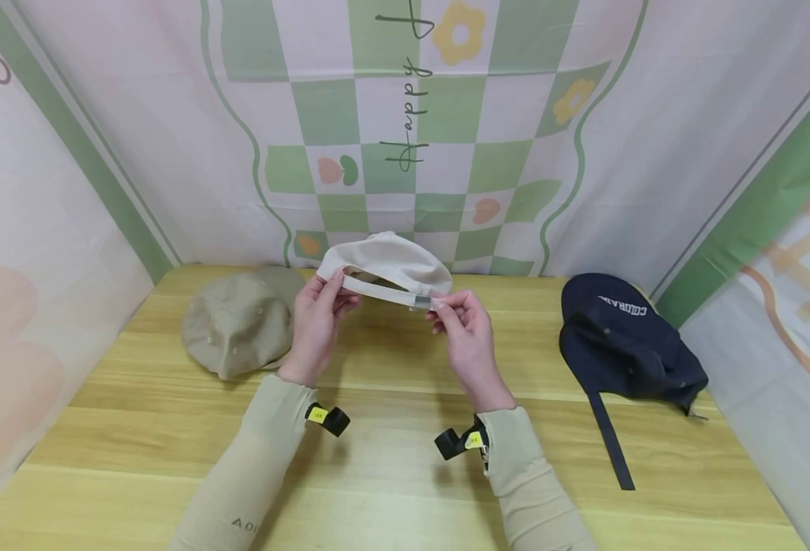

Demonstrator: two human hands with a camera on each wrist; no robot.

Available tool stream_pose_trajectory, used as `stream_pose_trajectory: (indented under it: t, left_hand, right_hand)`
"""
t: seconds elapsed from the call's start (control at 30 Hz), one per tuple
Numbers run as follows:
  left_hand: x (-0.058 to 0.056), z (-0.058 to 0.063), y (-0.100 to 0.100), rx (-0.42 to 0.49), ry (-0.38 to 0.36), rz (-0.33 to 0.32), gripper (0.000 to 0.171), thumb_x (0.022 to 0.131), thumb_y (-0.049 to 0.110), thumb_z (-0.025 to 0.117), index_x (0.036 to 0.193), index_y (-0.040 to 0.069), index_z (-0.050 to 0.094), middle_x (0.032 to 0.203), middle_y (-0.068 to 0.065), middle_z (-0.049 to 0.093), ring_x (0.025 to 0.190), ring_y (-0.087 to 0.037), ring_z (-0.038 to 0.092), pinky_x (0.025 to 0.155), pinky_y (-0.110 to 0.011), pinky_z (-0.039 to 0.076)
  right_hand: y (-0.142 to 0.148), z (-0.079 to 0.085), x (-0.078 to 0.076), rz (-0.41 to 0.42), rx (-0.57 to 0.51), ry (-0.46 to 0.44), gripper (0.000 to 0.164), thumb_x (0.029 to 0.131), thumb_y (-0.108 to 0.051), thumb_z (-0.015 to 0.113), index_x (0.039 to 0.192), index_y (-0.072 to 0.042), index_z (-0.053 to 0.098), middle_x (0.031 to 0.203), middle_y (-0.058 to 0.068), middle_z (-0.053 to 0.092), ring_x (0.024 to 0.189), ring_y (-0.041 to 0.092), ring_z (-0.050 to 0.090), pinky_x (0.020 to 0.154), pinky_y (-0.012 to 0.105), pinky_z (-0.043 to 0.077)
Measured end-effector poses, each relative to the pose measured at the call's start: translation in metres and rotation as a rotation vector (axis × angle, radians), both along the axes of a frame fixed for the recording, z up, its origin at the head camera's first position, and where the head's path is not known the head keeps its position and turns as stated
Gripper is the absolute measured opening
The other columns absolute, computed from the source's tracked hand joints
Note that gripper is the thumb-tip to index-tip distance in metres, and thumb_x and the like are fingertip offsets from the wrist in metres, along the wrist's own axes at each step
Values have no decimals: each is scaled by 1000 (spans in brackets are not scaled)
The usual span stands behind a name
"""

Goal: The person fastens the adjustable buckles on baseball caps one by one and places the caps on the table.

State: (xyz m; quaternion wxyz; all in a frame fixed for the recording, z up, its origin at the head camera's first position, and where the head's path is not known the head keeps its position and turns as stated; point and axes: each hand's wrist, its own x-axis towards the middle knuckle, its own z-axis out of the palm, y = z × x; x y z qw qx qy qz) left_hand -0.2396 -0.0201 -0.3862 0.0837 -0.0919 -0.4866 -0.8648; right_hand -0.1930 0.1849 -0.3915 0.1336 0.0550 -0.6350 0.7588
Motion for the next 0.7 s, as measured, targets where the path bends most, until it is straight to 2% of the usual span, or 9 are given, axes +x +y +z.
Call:
stream_pose_trajectory:
  t: [0.37,0.5,0.7]
  left_hand:
    - [1,-3,1,-21,2,-26,16,107,12,54,111,-3,60,81,-6,69,69,-14,65,70,-26,59]
    - [2,-4,1,-29,-3,-41,18,107,11,54,113,-5,58,82,-6,69,70,-14,65,70,-26,59]
    - [3,-3,-3,-69,-32,-83,15,103,8,61,114,-3,61,86,-6,69,72,-15,65,74,-28,60]
  right_hand:
    - [-3,-4,1,24,-44,-5,8,109,-8,43,102,-6,45,105,12,61,90,20,63,76,26,53]
    - [-5,-5,0,39,-50,-7,9,110,-11,39,103,-7,42,105,16,61,90,21,63,76,27,53]
    - [-2,-8,-1,37,-79,-35,11,112,-16,34,103,-10,39,101,8,68,85,19,63,71,25,50]
